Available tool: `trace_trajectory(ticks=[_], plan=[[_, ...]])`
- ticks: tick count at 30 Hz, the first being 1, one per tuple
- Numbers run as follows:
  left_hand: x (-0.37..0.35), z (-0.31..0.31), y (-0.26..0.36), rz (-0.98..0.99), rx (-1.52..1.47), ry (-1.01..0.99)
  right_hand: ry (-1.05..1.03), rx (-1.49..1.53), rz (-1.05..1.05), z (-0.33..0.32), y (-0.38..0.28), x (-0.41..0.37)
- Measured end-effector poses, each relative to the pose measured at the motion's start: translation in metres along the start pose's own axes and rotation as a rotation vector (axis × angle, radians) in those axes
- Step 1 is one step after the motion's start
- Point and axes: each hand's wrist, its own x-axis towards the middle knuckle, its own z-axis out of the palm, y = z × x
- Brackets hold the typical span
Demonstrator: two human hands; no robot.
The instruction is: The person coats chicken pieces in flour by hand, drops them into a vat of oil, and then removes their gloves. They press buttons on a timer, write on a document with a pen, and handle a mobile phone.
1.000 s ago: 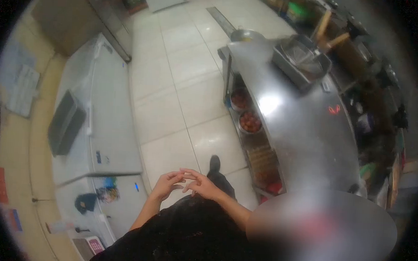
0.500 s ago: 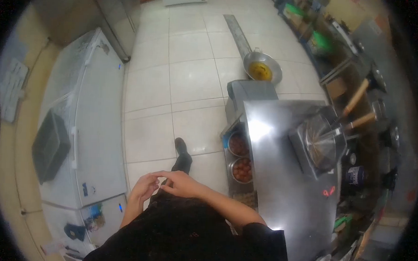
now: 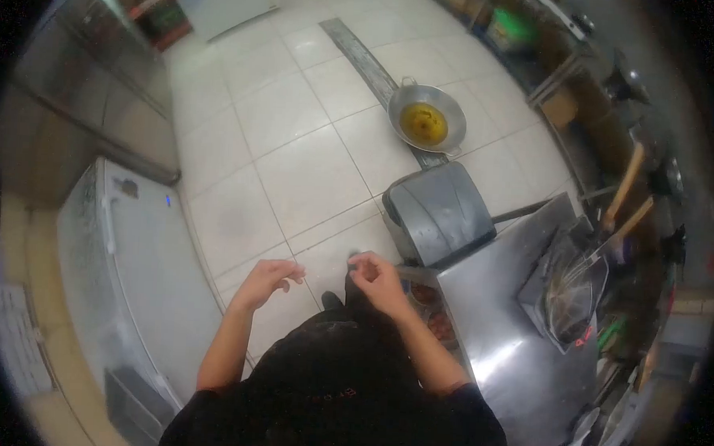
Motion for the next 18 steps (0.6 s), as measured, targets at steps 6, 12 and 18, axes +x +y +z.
trace_trajectory(ticks=[6,12,18], plan=[[0.176,-0.028,0.110,0.090,0.356,-0.060,0.050,0.065,0.068,-0.034,-0.022,0.181],[0.321,-0.065,0.216,-0.036,0.318,0.022,-0.139,0.114,0.095,-0.057,-0.106,0.377],[0.434,-0.093,0.337,0.103,0.111,-0.036,-0.461,-0.101,-0.043,-0.074,-0.188,0.564]])
